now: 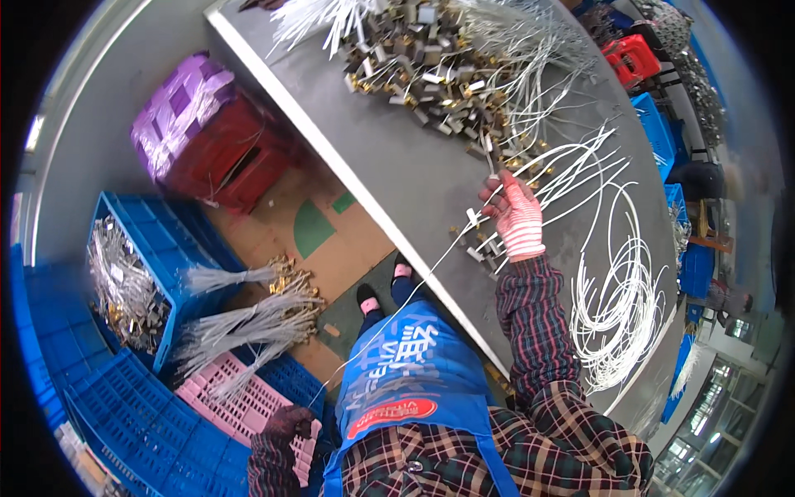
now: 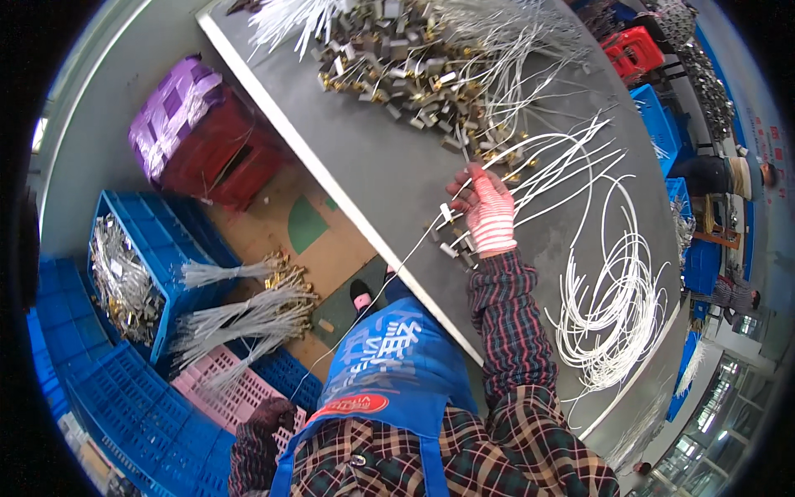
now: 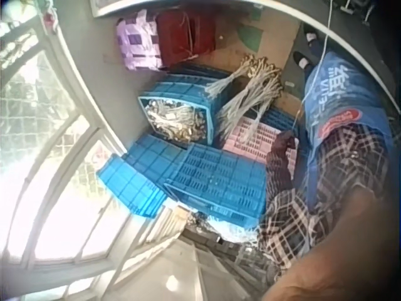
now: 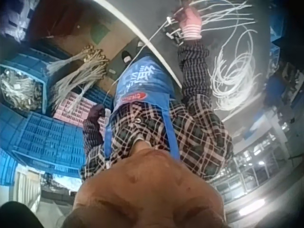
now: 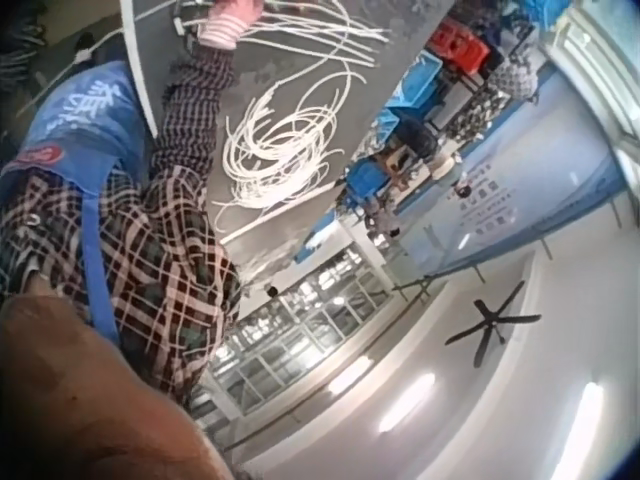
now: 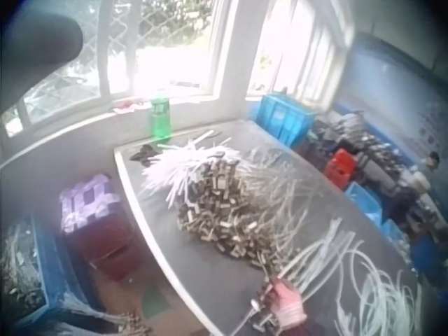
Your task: The person organizes and bundles white electrical wires with connectors by hand on a workbench.
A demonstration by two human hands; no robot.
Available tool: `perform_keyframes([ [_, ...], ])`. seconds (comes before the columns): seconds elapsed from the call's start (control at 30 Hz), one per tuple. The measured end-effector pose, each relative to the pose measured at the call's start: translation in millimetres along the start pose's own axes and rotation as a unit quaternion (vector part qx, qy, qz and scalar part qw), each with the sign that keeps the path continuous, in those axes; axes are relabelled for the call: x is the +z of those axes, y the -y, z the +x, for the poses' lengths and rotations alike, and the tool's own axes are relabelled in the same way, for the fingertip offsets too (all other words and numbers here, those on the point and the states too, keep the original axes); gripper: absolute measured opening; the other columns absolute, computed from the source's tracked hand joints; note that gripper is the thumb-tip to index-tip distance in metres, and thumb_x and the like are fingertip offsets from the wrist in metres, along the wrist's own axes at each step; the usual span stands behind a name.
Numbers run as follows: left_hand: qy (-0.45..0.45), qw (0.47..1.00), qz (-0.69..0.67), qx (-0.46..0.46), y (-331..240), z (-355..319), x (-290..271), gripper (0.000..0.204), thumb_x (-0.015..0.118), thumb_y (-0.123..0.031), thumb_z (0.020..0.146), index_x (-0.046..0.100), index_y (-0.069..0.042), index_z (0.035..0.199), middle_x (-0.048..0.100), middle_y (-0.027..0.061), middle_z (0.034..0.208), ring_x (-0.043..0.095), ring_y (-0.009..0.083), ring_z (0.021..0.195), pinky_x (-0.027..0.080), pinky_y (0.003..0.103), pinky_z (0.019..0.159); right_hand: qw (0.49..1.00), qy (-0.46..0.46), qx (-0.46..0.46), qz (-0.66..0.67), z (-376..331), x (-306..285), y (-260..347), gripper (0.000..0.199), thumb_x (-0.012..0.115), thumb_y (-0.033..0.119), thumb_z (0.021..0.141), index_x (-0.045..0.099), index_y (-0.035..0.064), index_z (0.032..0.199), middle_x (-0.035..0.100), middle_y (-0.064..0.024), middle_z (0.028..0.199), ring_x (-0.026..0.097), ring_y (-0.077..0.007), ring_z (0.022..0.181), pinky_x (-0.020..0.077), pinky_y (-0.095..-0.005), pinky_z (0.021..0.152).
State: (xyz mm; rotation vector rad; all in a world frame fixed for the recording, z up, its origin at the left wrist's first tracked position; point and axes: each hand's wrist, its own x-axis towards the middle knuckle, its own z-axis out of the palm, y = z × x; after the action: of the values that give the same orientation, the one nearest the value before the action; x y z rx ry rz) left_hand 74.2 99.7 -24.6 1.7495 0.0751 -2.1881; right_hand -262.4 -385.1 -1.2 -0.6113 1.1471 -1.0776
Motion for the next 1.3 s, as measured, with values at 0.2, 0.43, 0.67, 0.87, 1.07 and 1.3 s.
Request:
perform_keyframes([
  [0.2, 0.050, 0.998, 0.039, -0.007, 14.1, 8.9, -4.7, 0.024, 0.059, -0.029, 0.078, 0.061, -0.005, 0.074, 0.059, 0.0078, 0.058, 0.056, 0.0191, 0.053, 0.043, 0.032, 0.053, 0.996, 0.021, 0.081, 0.036, -14.2, -25.0, -18.2, 0.026, 0.060, 0.021, 0.088, 0.057, 0.0041, 0.108, 0.063, -0.0112, 0.092, 0.065, -0.0260, 0.078, 0.0519, -0.0334, 0.056],
  [0.43, 0.067, 0.997, 0.030, -0.008, -16.6, 17.2, 5.2, 0.023, 0.063, -0.029, 0.073, 0.062, -0.006, 0.071, 0.059, 0.0079, 0.057, 0.058, 0.0196, 0.053, 0.044, 0.033, 0.055, 0.971, 0.109, 0.211, -0.012, -125.1, 3.4, -70.6, 0.027, 0.065, 0.021, 0.085, 0.059, -0.0026, 0.095, 0.061, -0.0099, 0.082, 0.061, -0.0218, 0.073, 0.0519, -0.0362, 0.063],
  [0.67, 0.074, 0.997, 0.027, 0.013, -41.9, 26.3, 10.2, 0.026, 0.063, -0.030, 0.074, 0.064, -0.004, 0.074, 0.058, 0.0074, 0.058, 0.055, 0.0172, 0.051, 0.041, 0.029, 0.049, 0.985, 0.066, 0.133, -0.091, -106.1, -15.5, -26.6, 0.027, 0.065, 0.020, 0.085, 0.058, -0.0034, 0.097, 0.058, -0.0098, 0.074, 0.057, -0.0208, 0.059, 0.0519, -0.0363, 0.056],
  [0.87, 0.106, 0.981, 0.090, 0.131, -92.8, 45.6, 31.0, 0.027, 0.061, -0.028, 0.076, 0.067, -0.002, 0.080, 0.058, 0.0077, 0.058, 0.056, 0.0166, 0.050, 0.041, 0.028, 0.048, 0.989, 0.063, 0.092, -0.098, -139.8, 3.0, -20.8, 0.021, 0.062, 0.016, 0.086, 0.058, -0.0029, 0.094, 0.057, -0.0115, 0.065, 0.058, -0.0230, 0.052, 0.0508, -0.0353, 0.048],
  [1.07, 0.153, 0.954, 0.138, 0.216, -186.4, 39.6, 110.9, 0.019, 0.062, -0.019, 0.077, 0.064, 0.001, 0.079, 0.055, 0.0077, 0.055, 0.053, 0.0150, 0.045, 0.042, 0.027, 0.044, 0.982, 0.099, 0.099, -0.129, -158.3, 27.0, -39.9, 0.026, 0.061, 0.019, 0.087, 0.056, -0.0053, 0.095, 0.058, -0.0130, 0.067, 0.060, -0.0239, 0.052, 0.0509, -0.0322, 0.049],
  [1.3, 0.138, 0.966, 0.114, 0.186, -239.8, 45.3, 165.8, 0.024, 0.064, -0.025, 0.083, 0.063, -0.001, 0.080, 0.054, 0.0044, 0.055, 0.050, 0.0115, 0.043, 0.040, 0.024, 0.041, 0.974, 0.109, 0.102, -0.172, -99.9, -5.2, 20.4, 0.029, 0.063, 0.022, 0.085, 0.055, -0.0041, 0.095, 0.058, -0.0117, 0.066, 0.056, -0.0201, 0.051, 0.0518, -0.0352, 0.049],
])
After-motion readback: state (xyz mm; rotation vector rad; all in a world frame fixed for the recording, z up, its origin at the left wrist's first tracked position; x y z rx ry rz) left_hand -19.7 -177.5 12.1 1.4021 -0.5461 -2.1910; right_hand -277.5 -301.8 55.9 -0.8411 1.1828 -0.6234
